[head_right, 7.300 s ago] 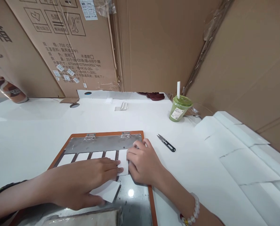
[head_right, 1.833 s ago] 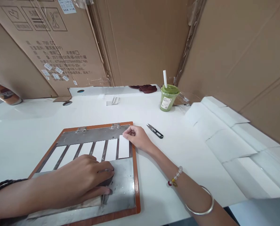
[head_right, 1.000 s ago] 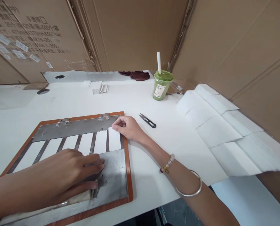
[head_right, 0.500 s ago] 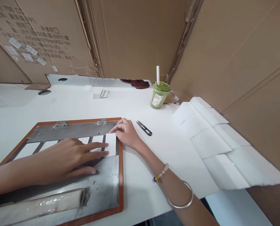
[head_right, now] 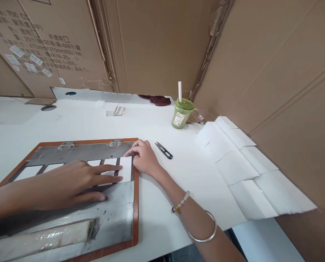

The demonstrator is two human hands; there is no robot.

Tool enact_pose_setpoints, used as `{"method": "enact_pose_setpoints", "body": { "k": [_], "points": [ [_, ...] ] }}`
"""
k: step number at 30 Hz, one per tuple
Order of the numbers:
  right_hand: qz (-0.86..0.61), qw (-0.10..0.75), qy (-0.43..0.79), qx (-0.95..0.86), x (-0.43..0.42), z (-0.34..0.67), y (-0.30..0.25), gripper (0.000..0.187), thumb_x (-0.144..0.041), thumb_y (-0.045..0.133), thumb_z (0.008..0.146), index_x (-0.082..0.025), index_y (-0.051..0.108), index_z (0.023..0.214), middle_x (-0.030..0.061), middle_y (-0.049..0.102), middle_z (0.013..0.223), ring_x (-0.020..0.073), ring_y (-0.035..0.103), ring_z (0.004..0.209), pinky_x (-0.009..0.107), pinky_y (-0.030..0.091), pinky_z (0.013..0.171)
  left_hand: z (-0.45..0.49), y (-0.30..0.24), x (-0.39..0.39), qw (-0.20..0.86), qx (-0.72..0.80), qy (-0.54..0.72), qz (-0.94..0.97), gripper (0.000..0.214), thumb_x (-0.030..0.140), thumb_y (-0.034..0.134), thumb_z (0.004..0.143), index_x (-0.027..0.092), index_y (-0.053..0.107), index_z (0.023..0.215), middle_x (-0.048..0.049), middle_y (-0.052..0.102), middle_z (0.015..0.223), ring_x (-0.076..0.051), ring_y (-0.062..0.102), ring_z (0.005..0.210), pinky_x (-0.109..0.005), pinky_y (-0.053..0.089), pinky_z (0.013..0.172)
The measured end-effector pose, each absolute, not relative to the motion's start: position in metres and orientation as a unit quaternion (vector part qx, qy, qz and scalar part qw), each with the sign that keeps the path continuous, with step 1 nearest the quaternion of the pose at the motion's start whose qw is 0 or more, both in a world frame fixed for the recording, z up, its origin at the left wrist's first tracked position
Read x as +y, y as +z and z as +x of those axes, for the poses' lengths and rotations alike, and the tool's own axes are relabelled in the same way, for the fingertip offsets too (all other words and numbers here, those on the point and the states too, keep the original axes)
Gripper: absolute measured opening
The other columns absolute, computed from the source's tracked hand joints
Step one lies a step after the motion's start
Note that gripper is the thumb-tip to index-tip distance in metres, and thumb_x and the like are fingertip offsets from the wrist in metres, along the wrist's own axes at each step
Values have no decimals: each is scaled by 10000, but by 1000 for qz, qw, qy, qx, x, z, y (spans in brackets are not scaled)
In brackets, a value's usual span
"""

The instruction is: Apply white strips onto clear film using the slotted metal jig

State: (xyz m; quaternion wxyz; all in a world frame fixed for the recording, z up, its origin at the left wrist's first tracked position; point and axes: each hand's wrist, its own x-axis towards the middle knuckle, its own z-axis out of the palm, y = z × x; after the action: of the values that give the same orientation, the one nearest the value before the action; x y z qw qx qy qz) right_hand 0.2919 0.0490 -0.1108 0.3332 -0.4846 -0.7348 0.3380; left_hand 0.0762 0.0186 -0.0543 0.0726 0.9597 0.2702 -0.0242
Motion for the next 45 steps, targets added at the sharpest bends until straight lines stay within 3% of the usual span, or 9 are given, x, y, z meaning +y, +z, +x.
{"method": "enact_pose_setpoints", "body": {
  "k": [4,10,13,20,25,33,45],
  "points": [
    [-451,342,312,-763,46,297,-112,530,116,347,671,-209,717,868,5,636,965,167,484,960,331,384,923,77,-52,18,82,245,-73,963,396,428,394,964,373,457,1351,-16,484,1417,-242,647,1025,-329,482,717],
    [-401,299,111,-859,34,300,-108,353,42,461,706,-187,710,809,-11,723,925,194,516,893,350,344,811,83,-56,13,11,271,-50,961,340,473,419,936,350,606,1192,-34,557,1328,-199,655,642,-341,442,561],
    [-394,244,58,-884,31,298,-107,335,28,468,715,-184,706,820,-18,732,896,187,515,868,351,309,782,86,-58,14,21,291,-34,956,317,510,438,916,352,654,1086,-10,545,1343,-202,655,640,-336,430,543],
    [-407,209,61,-887,29,294,-107,276,21,450,729,-176,641,701,-8,707,786,159,518,806,352,268,776,90,-51,14,29,317,-48,947,246,463,531,873,371,668,1055,-14,557,1338,-234,672,702,-342,436,574],
    [-403,229,42,-885,27,296,-107,290,18,462,727,-190,664,740,-13,724,843,180,506,862,374,250,815,94,-44,14,47,323,-84,942,255,462,568,842,378,675,1057,-35,540,1361,-253,679,747,-369,464,615],
    [-388,179,-8,-904,26,293,-105,274,23,452,700,-174,640,672,25,662,683,183,479,779,381,261,825,96,-39,18,78,319,-81,941,280,475,600,798,369,696,1039,-66,581,1304,-276,676,787,-406,491,669],
    [-369,251,-21,-894,19,293,-117,324,26,453,737,-199,667,828,8,722,895,187,502,810,379,268,793,89,-34,12,114,323,-98,934,342,520,580,786,330,706,1041,-89,527,1354,-296,662,894,-458,490,801]
  ]
}}
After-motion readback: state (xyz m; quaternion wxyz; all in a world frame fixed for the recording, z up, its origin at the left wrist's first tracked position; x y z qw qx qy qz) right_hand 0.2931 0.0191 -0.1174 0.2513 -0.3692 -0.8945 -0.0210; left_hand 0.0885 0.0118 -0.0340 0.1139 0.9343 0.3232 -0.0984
